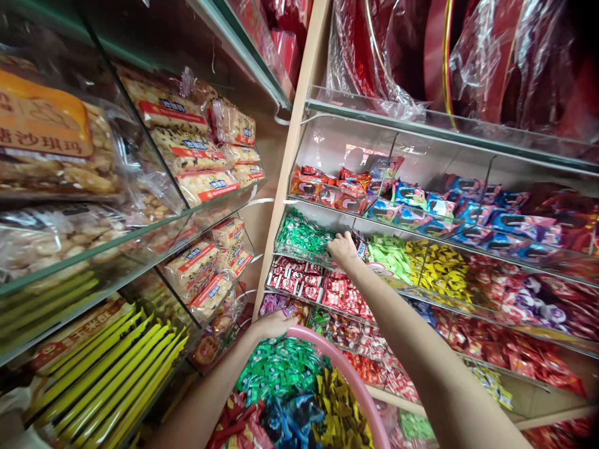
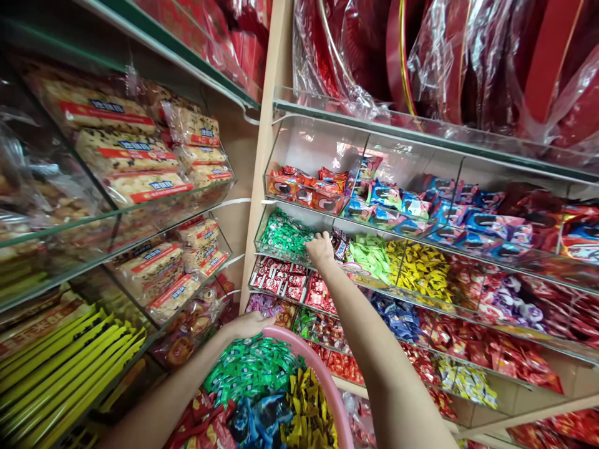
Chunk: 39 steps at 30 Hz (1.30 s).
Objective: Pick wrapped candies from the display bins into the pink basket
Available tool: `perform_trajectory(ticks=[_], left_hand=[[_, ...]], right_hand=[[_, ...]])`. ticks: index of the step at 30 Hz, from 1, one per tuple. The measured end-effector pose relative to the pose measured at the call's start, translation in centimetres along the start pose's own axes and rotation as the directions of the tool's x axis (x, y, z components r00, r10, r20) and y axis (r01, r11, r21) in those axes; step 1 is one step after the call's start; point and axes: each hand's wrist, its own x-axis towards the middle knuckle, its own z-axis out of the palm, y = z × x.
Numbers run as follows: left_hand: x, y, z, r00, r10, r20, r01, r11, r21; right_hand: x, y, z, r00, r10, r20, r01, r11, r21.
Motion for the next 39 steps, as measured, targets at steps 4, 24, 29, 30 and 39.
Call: perform_trajectory(ticks=[4,24,29,30,39], left_hand=[[-0.1,0.1,-0.3,1.0,-0.012,-0.005,0.012,1.0,0.008],[0.3,-0.5,0.5,0.999,0.046,0.016,-0.045,0.999,-0.027],[0.1,-0.4,0.6,0.998,0.053,0.022,-0.053,0.999,-0.015],[0.1,-0.4,0.6,0.998,0.055,0.022,-0.054,0.998,-0.016],[-0.2,-0.3,0.9,0.999,0.019,0.031,-0.018,0.999,-0.04]], right_hand=[[-0.9,0.6,-1.2,0.999,0.008,-0.047,-0.009,0.999,-0.036],[-20.4,-10.0,4.0,1.0,-0.004,-0.014,0.011,0.849,0.528],[-21.1,-10.4,4.9,0.998,-0.055,-0.005,0.05,0.859,0.509],[-21.2,-10.5,5.1,0.998,-0.069,-0.002,0.06,0.861,0.504],[-21.6,-10.2,5.0,0.992,-0.113,0.057,0.069,0.858,0.509]])
